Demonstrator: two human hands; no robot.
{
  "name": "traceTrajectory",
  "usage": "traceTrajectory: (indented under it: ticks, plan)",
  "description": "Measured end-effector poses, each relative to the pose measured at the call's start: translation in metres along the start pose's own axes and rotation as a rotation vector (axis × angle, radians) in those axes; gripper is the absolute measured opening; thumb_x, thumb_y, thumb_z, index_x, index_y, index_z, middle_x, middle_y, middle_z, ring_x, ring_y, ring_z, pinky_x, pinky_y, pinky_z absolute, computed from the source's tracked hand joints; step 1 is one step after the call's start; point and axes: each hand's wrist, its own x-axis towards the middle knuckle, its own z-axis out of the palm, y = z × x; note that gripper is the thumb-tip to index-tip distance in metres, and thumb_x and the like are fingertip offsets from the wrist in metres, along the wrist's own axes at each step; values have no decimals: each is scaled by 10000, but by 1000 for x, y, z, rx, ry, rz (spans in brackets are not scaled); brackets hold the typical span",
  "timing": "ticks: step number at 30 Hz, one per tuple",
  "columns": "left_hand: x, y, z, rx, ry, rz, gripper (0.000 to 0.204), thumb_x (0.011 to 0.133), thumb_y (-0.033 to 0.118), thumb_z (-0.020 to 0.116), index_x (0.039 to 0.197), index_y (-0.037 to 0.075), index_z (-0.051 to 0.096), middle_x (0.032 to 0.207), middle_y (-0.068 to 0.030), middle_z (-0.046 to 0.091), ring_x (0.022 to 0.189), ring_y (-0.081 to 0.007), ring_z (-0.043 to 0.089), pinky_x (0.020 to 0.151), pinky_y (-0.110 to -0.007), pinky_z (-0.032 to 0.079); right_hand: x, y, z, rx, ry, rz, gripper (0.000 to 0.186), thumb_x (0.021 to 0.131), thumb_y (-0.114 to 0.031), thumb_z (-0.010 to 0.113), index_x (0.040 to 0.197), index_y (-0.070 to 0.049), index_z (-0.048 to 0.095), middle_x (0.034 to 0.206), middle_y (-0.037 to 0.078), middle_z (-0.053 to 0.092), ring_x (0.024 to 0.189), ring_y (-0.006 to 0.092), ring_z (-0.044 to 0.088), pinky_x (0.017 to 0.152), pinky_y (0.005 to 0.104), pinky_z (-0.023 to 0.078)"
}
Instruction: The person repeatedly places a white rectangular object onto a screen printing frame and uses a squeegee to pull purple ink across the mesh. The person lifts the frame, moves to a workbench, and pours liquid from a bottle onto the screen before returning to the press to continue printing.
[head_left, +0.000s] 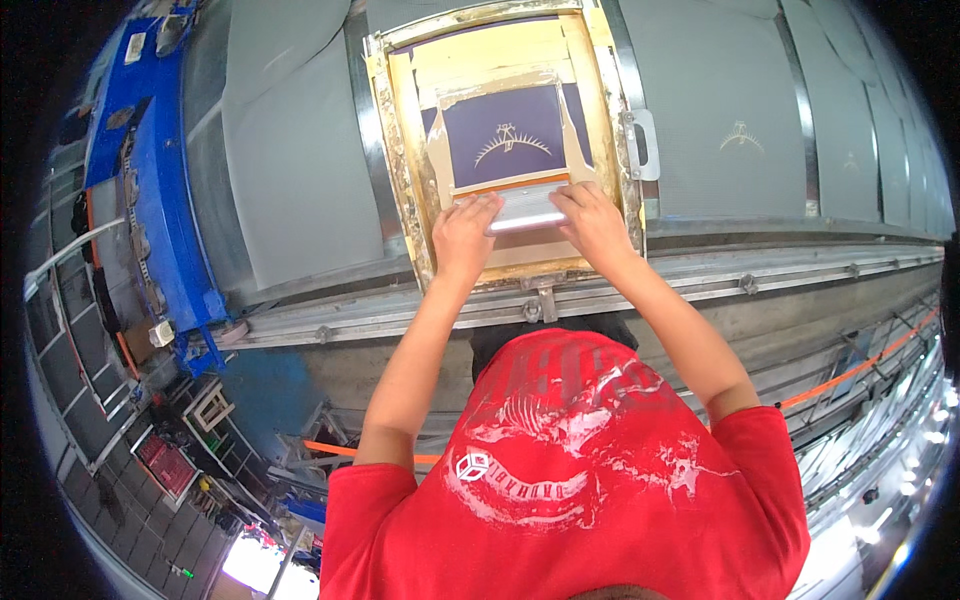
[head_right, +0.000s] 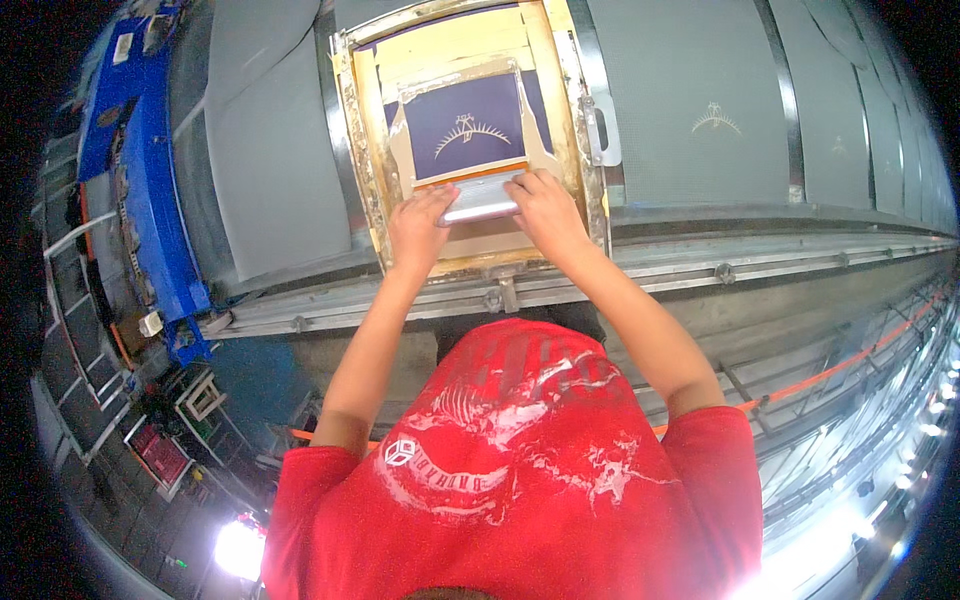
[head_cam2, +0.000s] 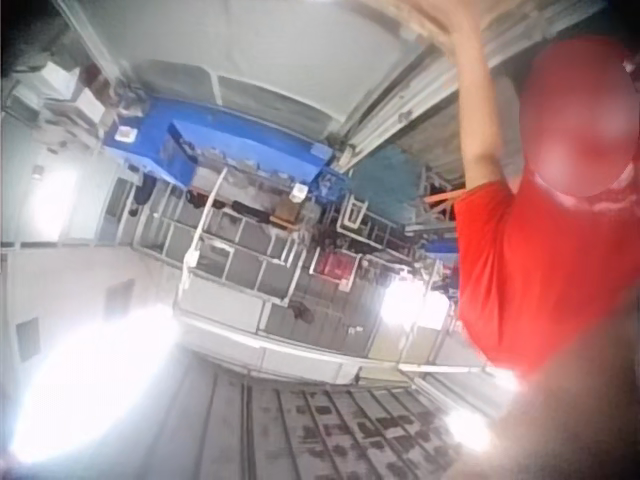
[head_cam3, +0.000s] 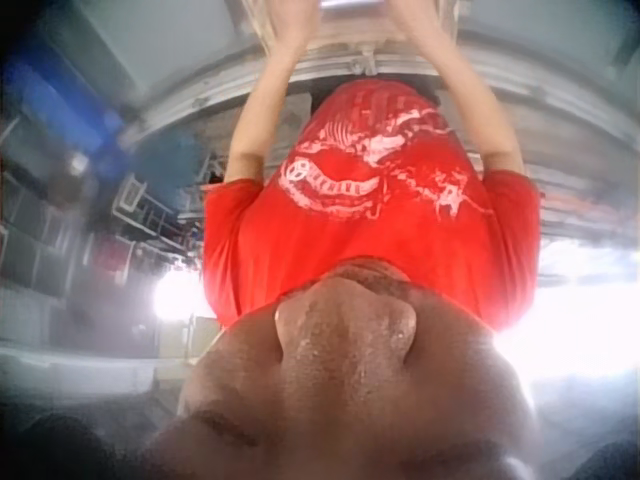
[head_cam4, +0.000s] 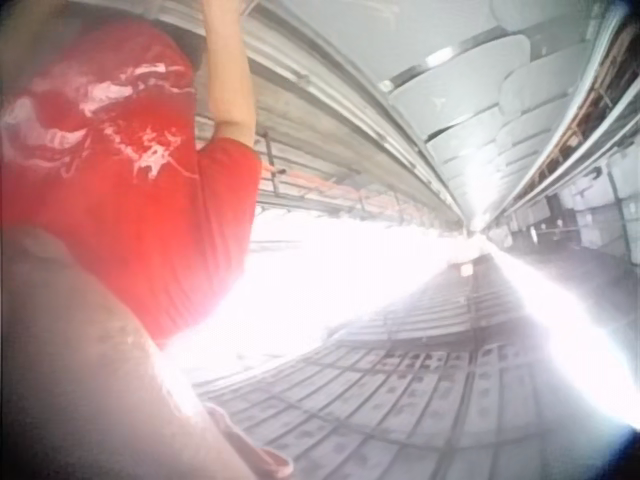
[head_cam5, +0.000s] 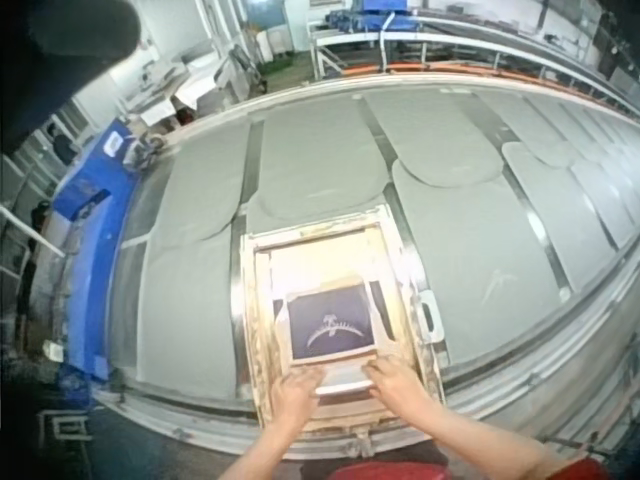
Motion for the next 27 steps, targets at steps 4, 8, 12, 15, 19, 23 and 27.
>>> traceTrajectory:
  ticks: [4, 8, 12, 15, 19, 23, 27]
  plan:
    - [16, -9, -10, -62, 44, 8, 462, 699, 5, 732, 1120, 190, 762, 1189, -20, 727, 1036, -229, 702, 856, -364, 555, 20, -1, -8, -30, 66, -23, 449, 717, -49, 784, 1150, -23, 671, 1189, 113, 642, 1134, 312, 573, 999, 408, 484]
    - [102, -30, -21, -99, 4, -97, 437, 742, 40, 723, 1134, 228, 763, 1111, -52, 745, 954, -256, 719, 836, -390, 570, 103, 34, -26, -49, 112, -30, 361, 775, -71, 753, 1129, -29, 703, 1165, 132, 693, 1106, 318, 614, 977, 407, 507]
    - [169, -37, -31, 6, -106, -173, 369, 788, 119, 712, 1129, 250, 770, 1008, -85, 755, 880, -295, 726, 825, -419, 571, 155, 56, -37, -81, 111, -6, 339, 790, -73, 740, 1126, -38, 720, 1114, 137, 711, 1106, 316, 622, 968, 410, 512]
    - [168, -36, -29, 26, -138, -170, 367, 792, 148, 706, 1126, 284, 771, 977, -95, 756, 864, -296, 728, 791, -420, 576, 147, 58, -31, -36, 120, 23, 354, 761, -79, 773, 1110, -46, 728, 1075, 133, 712, 1058, 322, 625, 936, 413, 518]
    - [110, -24, -23, 39, -253, -220, 399, 771, 128, 707, 1132, 284, 770, 980, -93, 757, 860, -288, 730, 794, -418, 579, 91, 36, -21, 50, 46, 53, 398, 736, -44, 785, 1127, -45, 709, 1088, 150, 697, 1049, 336, 615, 925, 428, 511]
    - [32, -7, -6, -54, -128, -63, 463, 704, 48, 730, 1124, 240, 765, 1142, -12, 740, 941, -255, 718, 822, -382, 581, 18, 11, -10, 21, -7, 23, 461, 707, -32, 798, 1153, -46, 683, 1150, 154, 665, 1068, 354, 598, 949, 443, 501]
    - [-14, 4, -9, 0, -129, -39, 468, 730, 54, 715, 1169, 215, 736, 1209, 2, 721, 1079, -229, 692, 896, -408, 544, -9, 1, -9, 125, -82, 30, 472, 775, -200, 815, 1200, -53, 671, 1219, 130, 651, 1172, 337, 566, 1011, 427, 480]
